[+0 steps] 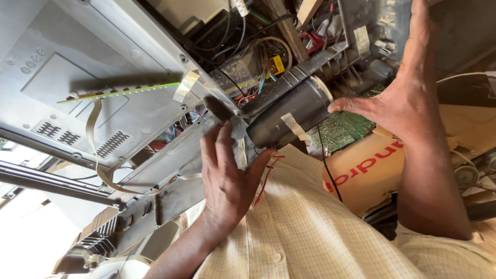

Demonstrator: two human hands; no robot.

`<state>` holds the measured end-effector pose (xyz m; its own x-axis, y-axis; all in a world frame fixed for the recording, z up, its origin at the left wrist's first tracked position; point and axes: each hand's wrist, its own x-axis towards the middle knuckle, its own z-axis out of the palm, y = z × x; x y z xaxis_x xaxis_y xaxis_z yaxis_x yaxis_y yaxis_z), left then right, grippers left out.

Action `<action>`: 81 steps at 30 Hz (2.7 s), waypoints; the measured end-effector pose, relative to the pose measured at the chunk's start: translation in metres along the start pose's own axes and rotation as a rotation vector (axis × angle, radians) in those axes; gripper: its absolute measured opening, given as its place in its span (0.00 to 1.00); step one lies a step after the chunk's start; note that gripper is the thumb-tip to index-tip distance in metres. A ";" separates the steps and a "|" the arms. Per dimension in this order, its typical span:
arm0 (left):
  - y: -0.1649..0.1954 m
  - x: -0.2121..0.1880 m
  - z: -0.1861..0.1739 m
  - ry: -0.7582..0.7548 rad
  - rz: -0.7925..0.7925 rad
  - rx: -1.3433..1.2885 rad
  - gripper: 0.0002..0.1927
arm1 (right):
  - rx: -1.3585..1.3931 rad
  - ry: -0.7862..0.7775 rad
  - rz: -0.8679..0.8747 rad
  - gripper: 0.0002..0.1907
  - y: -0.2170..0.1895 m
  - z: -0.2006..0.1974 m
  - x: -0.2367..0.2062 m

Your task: The person uses pliers to adjust wires on a cylindrical speaker component. They then place the speaker into the chassis of a disassembled television and reposition it.

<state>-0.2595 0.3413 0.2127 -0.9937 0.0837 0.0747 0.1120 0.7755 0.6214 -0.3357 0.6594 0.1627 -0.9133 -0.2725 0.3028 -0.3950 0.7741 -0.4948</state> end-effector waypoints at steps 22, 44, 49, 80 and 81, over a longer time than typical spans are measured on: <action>0.026 0.094 -0.005 -0.176 0.561 0.154 0.58 | -0.670 -0.652 -0.633 0.51 -0.056 -0.029 0.120; 0.010 0.010 0.000 -0.183 0.207 0.052 0.37 | -0.305 -0.537 -0.528 0.38 -0.045 -0.038 0.075; -0.003 0.009 0.008 -0.131 0.136 -0.263 0.34 | -0.349 -0.487 -0.560 0.34 -0.055 -0.039 0.067; -0.027 -0.046 -0.085 -0.233 0.191 -0.618 0.46 | 0.289 -0.550 -0.444 0.32 -0.231 -0.052 0.060; -0.029 -0.050 -0.086 -0.213 0.195 -0.611 0.45 | 0.313 -0.557 -0.445 0.32 -0.235 -0.049 0.060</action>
<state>-0.2129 0.2612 0.2578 -0.9275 0.3560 0.1139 0.2104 0.2455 0.9463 -0.2932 0.4889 0.3369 -0.5452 -0.8305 0.1141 -0.6698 0.3497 -0.6550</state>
